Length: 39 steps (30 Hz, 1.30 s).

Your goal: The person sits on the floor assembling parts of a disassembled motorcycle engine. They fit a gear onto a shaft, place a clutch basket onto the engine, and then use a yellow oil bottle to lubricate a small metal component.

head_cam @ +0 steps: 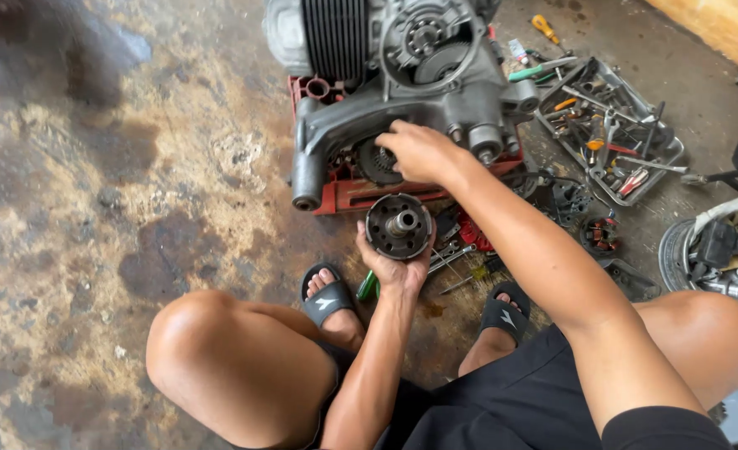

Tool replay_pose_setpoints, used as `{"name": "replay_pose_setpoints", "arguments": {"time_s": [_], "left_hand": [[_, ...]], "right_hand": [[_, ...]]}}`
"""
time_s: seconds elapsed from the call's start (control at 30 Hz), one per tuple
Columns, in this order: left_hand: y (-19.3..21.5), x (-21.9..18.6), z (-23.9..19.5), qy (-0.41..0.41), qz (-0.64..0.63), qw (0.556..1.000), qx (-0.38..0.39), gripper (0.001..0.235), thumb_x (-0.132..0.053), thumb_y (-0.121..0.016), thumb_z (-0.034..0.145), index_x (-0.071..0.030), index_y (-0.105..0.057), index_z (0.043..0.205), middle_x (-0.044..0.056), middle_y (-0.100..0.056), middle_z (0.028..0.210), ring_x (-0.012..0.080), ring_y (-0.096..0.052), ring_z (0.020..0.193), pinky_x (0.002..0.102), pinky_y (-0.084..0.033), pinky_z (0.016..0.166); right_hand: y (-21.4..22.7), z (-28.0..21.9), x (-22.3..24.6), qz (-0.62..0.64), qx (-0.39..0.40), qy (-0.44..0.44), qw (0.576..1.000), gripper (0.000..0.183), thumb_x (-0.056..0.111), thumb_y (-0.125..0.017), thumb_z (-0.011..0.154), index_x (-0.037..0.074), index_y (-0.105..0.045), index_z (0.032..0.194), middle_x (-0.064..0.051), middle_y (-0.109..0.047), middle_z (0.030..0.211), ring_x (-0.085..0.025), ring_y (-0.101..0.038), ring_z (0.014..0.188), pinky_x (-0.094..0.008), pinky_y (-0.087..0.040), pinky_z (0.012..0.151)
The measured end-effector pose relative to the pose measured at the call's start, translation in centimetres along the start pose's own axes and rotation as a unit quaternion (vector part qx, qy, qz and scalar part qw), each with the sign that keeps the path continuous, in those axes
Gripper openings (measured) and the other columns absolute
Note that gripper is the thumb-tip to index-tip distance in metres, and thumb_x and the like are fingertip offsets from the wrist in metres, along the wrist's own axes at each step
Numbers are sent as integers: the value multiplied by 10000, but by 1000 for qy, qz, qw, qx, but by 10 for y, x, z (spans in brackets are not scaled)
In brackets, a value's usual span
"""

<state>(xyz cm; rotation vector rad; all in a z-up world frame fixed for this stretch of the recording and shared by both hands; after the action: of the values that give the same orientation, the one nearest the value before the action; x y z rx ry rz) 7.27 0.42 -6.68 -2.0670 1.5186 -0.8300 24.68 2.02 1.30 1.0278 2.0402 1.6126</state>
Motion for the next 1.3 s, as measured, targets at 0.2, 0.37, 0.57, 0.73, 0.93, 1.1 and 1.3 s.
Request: {"name": "replay_pose_setpoints", "arguments": {"time_s": [0.2,0.37,0.57,0.73,0.93,1.1,1.3], "left_hand": [[-4,4,0,8,-19,1000,1,696,-630,-745,767,-57,-610,1140,242,-641,1124,459,-662,1028,611,-573,846],[-2,1,2,10,-5,1000,-1,706,-666,-712,771,-66,-628,1134,238,-657,1140,459,-659,1066,594,-566,862],[-3,-8,3,-9,-12,1000,-2,705,-665,-699,787,-61,-622,1141,242,-653,1141,469,-654,1065,589,-567,872],[-7,-10,0,-8,-9,1000,2,712,-692,-684,780,-81,-616,1140,228,-654,1134,453,-657,1049,582,-560,890],[-11,-6,-8,-1,13,1000,5,708,-678,-686,788,-71,-614,1146,239,-646,1138,460,-653,1051,606,-556,895],[-27,6,-20,22,95,994,54,763,-691,-697,792,-52,-608,1199,232,-633,1157,429,-639,1065,615,-538,932],[-11,22,7,59,151,983,90,798,-747,-648,804,-38,-657,1172,263,-666,1146,459,-656,1035,630,-566,869]], "right_hand": [[23,-7,4,63,-44,4,997,481,142,-828,824,89,-668,1274,-151,-563,1270,-421,-684,1063,-508,-597,884],[37,-15,20,75,-36,29,996,417,124,-778,866,12,-667,1252,-204,-605,1202,-457,-682,1035,-522,-588,866],[39,-17,17,103,-48,24,993,416,107,-739,895,-30,-648,1277,-212,-596,1209,-458,-683,1017,-527,-591,831],[46,-25,7,130,-30,-5,991,442,199,-729,908,-25,-657,1282,-210,-614,1192,-442,-678,1039,-528,-571,858],[106,-82,29,210,-42,15,977,458,155,-680,924,-81,-632,1314,-256,-624,1202,-442,-667,1054,-529,-535,903],[144,-160,53,171,-149,164,960,421,159,-707,906,-38,-629,1269,-209,-594,1136,-395,-659,991,-470,-560,870],[127,-202,81,67,-177,218,957,381,240,-599,985,-13,-609,1271,-167,-583,1157,-347,-653,975,-446,-550,850]]}}
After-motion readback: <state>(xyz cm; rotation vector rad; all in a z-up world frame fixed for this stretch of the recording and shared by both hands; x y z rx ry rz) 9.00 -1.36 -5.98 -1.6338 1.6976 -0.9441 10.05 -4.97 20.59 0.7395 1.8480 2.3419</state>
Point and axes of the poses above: each hand's wrist, its own z-axis towards the middle knuckle, its own y-axis out of the back of the hand, x = y × z, the point moved 10 cm from there along z, towards the middle knuckle
